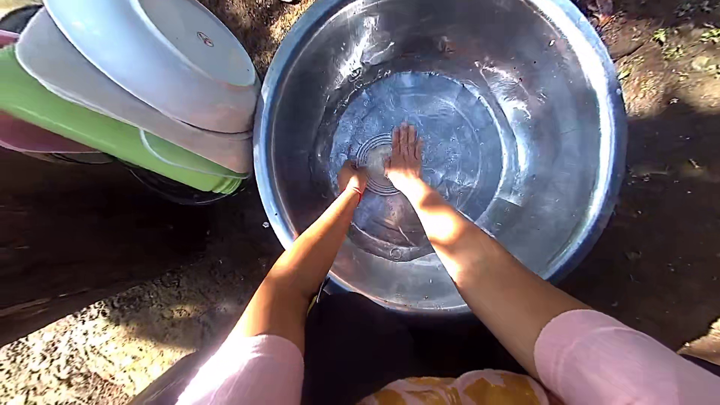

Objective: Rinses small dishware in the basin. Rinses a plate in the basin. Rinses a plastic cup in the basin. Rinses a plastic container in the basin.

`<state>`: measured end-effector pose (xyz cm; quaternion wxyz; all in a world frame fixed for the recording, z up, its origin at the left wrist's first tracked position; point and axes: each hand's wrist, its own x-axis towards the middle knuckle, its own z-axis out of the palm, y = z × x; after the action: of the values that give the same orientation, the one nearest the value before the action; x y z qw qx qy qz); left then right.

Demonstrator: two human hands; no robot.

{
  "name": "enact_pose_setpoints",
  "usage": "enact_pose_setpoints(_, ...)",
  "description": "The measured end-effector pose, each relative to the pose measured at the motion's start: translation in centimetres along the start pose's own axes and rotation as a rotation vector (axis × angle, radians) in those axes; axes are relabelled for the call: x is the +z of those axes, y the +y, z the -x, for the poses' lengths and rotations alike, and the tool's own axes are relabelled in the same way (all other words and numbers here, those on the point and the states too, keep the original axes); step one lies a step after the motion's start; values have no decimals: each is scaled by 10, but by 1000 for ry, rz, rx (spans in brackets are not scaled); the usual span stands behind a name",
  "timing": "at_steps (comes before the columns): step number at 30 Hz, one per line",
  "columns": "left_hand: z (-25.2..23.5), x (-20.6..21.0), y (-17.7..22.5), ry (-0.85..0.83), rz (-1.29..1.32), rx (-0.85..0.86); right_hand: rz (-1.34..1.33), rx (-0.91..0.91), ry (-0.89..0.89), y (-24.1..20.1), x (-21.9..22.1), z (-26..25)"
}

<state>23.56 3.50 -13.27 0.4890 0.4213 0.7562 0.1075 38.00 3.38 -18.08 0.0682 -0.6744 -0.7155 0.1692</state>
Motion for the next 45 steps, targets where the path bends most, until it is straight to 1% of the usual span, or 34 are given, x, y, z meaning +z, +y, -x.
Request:
enact_pose_setpoints(2,-1,5,-5,-90,115,-22,-128,-93,-72,-20,0,4)
enact_pose_setpoints(3,-2,6,-8,-102,155,-25,-159,-161,-160,-22,-3,9)
enact_pose_setpoints(6,-14,-1,-9,-103,140,-3,-122,-439,-353,15,-12,30)
enact_pose_setpoints(7,-14,-5,-6,-116,103,15,-80,-459,-396,35,-17,34)
enact_pose_setpoints(8,-12,-8,-3,-132,61,26,-49,-438,-382,51,-21,35)
enact_pose_setpoints(10,-9,-10,3,-138,20,45,10,-357,-335,57,-29,26)
enact_pose_setpoints(12,-9,-7,5,-150,35,17,9,-282,-343,32,-28,21)
enact_pose_setpoints(14,-9,-1,1,-178,88,-28,-76,-310,-352,3,-22,22)
enact_pose_setpoints(16,-8,-1,2,-189,136,-12,-86,-372,-205,-3,-17,29)
enact_pose_setpoints(18,-8,-12,11,-138,134,76,-129,-372,-33,0,-26,32)
enact_pose_setpoints(20,-16,-24,11,40,174,140,-289,-243,126,0,-44,34)
enact_pose_setpoints(21,-20,-23,6,157,283,128,-442,-102,164,-3,-59,37)
enact_pose_setpoints(22,-22,-17,3,238,471,91,-616,67,207,-6,-73,37)
enact_pose_setpoints(23,-21,-5,4,254,730,42,-798,213,261,-5,-80,36)
enact_pose_setpoints(24,-14,9,9,162,992,-18,-977,325,304,-2,-82,36)
enact_pose_setpoints(25,-3,22,19,16,1157,-53,-1152,422,319,0,-82,37)
enact_pose_setpoints(26,11,34,32,-87,1203,-15,-1295,513,315,2,-81,38)
enact_pose_setpoints(27,28,44,44,-133,1125,109,-1411,594,284,4,-79,41)
enact_pose_setpoints(28,42,56,49,-134,935,335,-1504,653,255,3,-77,46)
enact_pose_setpoints(30,48,75,45,2,381,868,-1642,700,261,-8,-74,52)
enact_pose_setpoints(31,41,77,44,110,144,1010,-1710,693,256,-15,-76,53)
enact_pose_setpoints(32,32,73,45,185,-40,1029,-1728,682,228,-21,-81,54)
enact_pose_setpoints(33,23,62,49,201,-169,926,-1694,666,199,-27,-87,55)
enact_pose_setpoints(34,15,43,55,126,-219,742,-1659,635,214,-28,-86,52)
enact_pose_setpoints(35,7,26,58,68,-172,564,-1584,595,228,-29,-86,51)
enact_pose_setpoints(36,0,14,58,24,-42,400,-1471,534,252,-29,-86,49)
enact_pose_setpoints(38,-4,2,54,-78,380,95,-1144,296,281,-26,-85,43)
enact_pose_setpoints(39,1,-4,50,-199,596,-50,-958,136,283,-25,-81,44)
enact_pose_setpoints(40,3,-11,43,-329,773,-142,-797,-33,266,-23,-74,47)
enact_pose_setpoints(41,5,-15,35,-407,910,-179,-653,-194,229,-19,-64,51)
enact_pose_setpoints(42,3,-14,28,-405,971,-189,-522,-324,188,-13,-51,54)
enact_pose_setpoints(43,-1,-8,20,-340,920,-166,-437,-418,146,-3,-39,57)
enact_pose_setpoints(44,-5,-1,13,-253,761,-126,-370,-461,78,10,-30,59)
enact_pose_setpoints(45,-9,6,7,-175,519,-73,-306,-450,-15,24,-27,61)
